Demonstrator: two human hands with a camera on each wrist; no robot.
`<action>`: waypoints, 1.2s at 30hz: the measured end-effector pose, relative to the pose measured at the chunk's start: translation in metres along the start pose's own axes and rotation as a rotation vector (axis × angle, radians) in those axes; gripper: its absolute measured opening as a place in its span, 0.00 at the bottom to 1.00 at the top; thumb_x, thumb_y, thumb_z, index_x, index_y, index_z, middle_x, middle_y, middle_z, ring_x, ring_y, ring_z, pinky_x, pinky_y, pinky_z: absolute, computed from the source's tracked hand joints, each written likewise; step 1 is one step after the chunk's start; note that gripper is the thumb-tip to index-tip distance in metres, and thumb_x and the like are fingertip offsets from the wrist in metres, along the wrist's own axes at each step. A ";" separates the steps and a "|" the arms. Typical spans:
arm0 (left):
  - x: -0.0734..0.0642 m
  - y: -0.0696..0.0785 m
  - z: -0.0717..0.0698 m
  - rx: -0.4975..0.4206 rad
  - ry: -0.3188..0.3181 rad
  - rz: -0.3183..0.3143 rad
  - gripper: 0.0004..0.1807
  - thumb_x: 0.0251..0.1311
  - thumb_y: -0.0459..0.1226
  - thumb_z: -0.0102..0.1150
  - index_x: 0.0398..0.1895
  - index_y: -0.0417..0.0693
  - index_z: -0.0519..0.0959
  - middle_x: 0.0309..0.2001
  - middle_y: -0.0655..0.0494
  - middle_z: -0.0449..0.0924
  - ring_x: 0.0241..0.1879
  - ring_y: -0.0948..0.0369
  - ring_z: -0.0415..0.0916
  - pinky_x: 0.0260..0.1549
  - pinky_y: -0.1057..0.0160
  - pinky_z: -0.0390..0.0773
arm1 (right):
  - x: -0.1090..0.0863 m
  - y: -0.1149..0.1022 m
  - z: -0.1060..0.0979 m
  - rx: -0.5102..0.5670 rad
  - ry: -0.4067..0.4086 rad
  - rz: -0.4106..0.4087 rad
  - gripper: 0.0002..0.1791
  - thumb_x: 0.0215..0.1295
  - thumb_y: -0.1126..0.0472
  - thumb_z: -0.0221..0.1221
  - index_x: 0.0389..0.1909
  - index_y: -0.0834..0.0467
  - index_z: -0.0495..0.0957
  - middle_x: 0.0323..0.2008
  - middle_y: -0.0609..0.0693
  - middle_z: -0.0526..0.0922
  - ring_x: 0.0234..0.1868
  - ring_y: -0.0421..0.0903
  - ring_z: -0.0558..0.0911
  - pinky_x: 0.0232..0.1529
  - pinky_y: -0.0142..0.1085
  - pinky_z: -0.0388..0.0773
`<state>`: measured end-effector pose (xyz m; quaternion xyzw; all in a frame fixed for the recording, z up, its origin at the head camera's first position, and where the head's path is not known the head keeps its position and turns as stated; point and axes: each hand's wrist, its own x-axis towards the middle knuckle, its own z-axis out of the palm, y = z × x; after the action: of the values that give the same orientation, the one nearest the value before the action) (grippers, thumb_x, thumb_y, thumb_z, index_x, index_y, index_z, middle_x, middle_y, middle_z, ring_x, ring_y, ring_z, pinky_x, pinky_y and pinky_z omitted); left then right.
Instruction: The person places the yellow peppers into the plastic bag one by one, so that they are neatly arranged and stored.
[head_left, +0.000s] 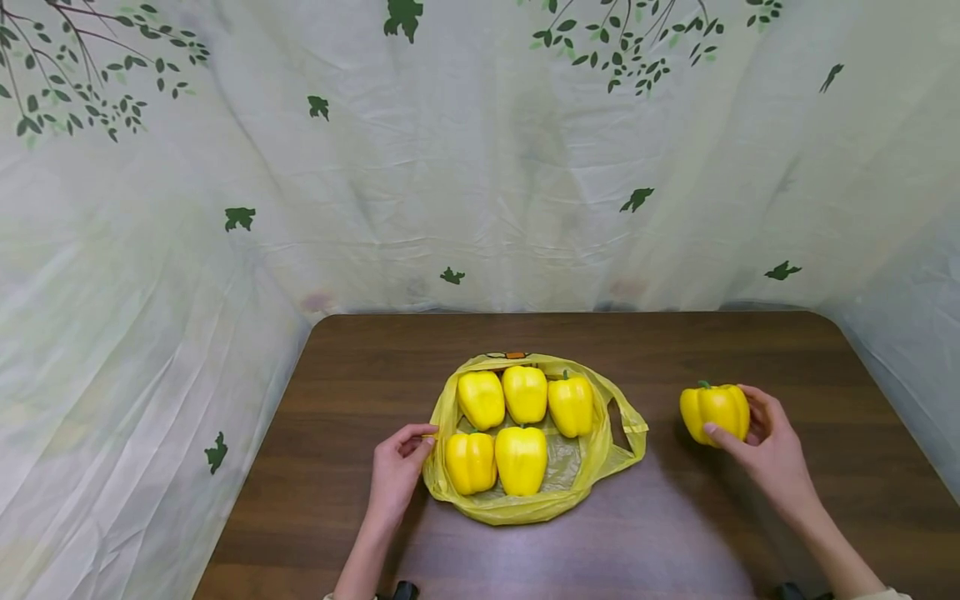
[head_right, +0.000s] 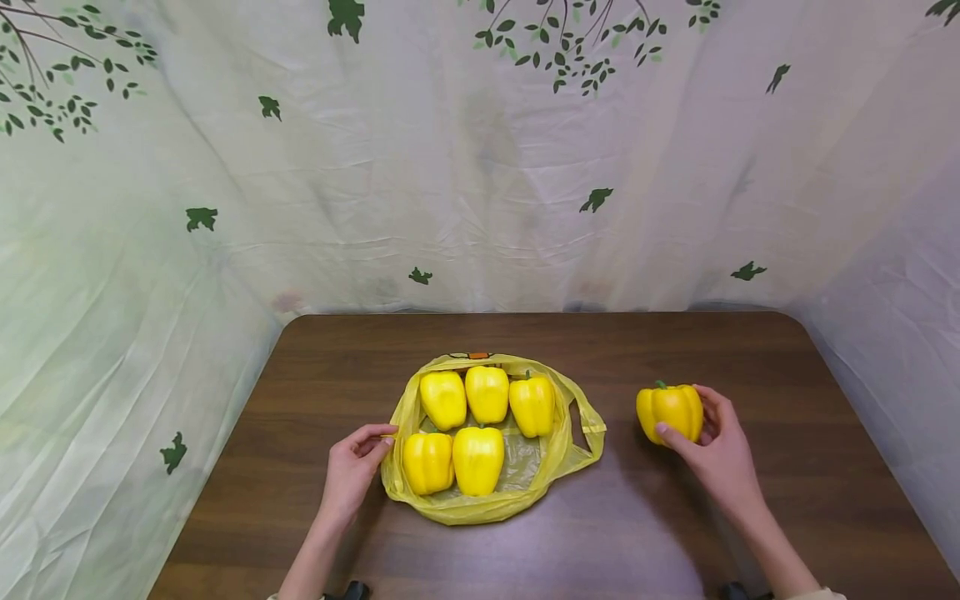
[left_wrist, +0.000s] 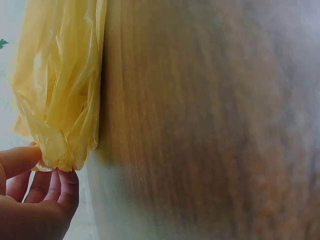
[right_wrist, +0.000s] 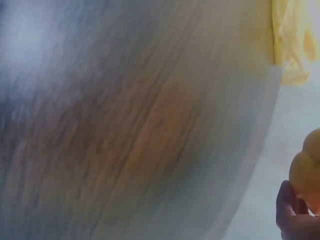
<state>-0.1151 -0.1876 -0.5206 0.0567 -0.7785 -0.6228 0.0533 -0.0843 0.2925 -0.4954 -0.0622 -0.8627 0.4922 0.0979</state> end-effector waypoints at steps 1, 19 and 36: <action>0.000 0.000 0.000 0.001 0.000 -0.001 0.08 0.60 0.25 0.61 0.41 0.37 0.85 0.36 0.44 0.81 0.32 0.56 0.75 0.30 0.69 0.75 | -0.001 -0.001 0.001 0.005 -0.002 -0.005 0.43 0.65 0.56 0.65 0.72 0.64 0.52 0.64 0.69 0.66 0.47 0.29 0.68 0.44 0.14 0.66; 0.000 -0.003 -0.001 -0.015 -0.009 -0.025 0.09 0.61 0.26 0.61 0.43 0.37 0.85 0.37 0.43 0.81 0.34 0.55 0.75 0.31 0.68 0.76 | -0.017 -0.017 0.025 0.133 -0.043 -0.057 0.39 0.61 0.64 0.67 0.68 0.63 0.56 0.61 0.62 0.68 0.48 0.29 0.75 0.46 0.19 0.72; 0.002 -0.001 0.000 0.013 0.009 -0.016 0.08 0.60 0.25 0.61 0.39 0.40 0.86 0.37 0.45 0.81 0.32 0.56 0.74 0.30 0.69 0.76 | -0.024 -0.030 0.044 0.208 -0.135 -0.061 0.38 0.61 0.65 0.67 0.67 0.63 0.57 0.61 0.58 0.67 0.53 0.31 0.73 0.47 0.22 0.73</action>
<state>-0.1174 -0.1879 -0.5214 0.0663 -0.7817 -0.6180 0.0515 -0.0714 0.2355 -0.4942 0.0076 -0.8132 0.5788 0.0606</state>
